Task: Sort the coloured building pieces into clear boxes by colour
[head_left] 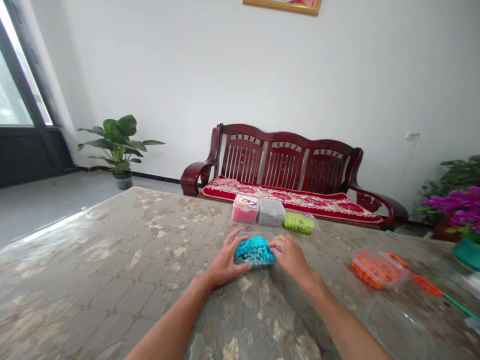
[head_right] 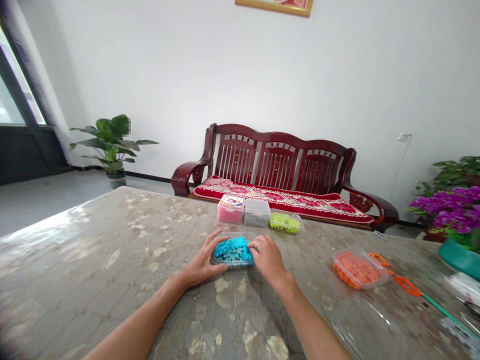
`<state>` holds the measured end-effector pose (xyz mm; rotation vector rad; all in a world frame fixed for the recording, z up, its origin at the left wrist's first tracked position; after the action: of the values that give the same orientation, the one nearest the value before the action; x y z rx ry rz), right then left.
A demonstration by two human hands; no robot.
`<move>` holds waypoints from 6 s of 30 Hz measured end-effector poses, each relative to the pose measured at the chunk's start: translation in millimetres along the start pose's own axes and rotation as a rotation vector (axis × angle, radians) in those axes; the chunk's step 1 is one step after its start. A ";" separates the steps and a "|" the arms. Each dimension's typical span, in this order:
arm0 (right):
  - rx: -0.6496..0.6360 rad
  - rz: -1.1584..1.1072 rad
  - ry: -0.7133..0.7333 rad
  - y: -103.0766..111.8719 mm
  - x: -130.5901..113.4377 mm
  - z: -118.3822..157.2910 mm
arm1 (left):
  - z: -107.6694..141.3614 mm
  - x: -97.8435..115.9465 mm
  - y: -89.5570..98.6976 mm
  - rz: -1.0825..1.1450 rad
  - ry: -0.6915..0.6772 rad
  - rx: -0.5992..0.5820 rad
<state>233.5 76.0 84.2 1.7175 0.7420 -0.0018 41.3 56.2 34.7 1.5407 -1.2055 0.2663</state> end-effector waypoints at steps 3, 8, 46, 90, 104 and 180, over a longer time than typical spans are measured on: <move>-0.026 0.068 -0.003 -3.2 -2.6 1.8 | 0.2 2.9 2.8 0.008 -0.002 0.045; 0.031 0.040 0.025 2.1 -10.2 4.6 | 0.3 6.1 4.2 -0.013 0.010 0.064; -0.010 0.472 -0.520 72.2 120.1 226.3 | 2.7 5.2 4.3 -0.151 0.012 -0.007; 0.052 0.096 -0.447 64.5 185.0 126.8 | 2.6 -0.5 -0.5 -0.111 0.032 -0.082; 0.110 -0.093 -0.343 35.3 73.2 -2.2 | 3.1 -1.8 5.9 0.047 0.027 -0.010; -0.171 -0.580 -0.305 -51.5 59.4 -26.5 | -43.5 -27.7 4.9 -0.071 0.242 0.152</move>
<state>246.4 132.0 24.3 1.2536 0.9530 -0.5707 42.9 108.0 34.0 1.6269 -0.9561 0.4923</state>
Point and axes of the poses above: each hand's wrist, its own z-axis away from the middle knuckle, its own y-axis out of the back of the hand, x = y × z, the point moved 8 cm from there along -z, towards the middle knuckle, and after that the axes turned 7 degrees about -x, right-handed, at the moved point
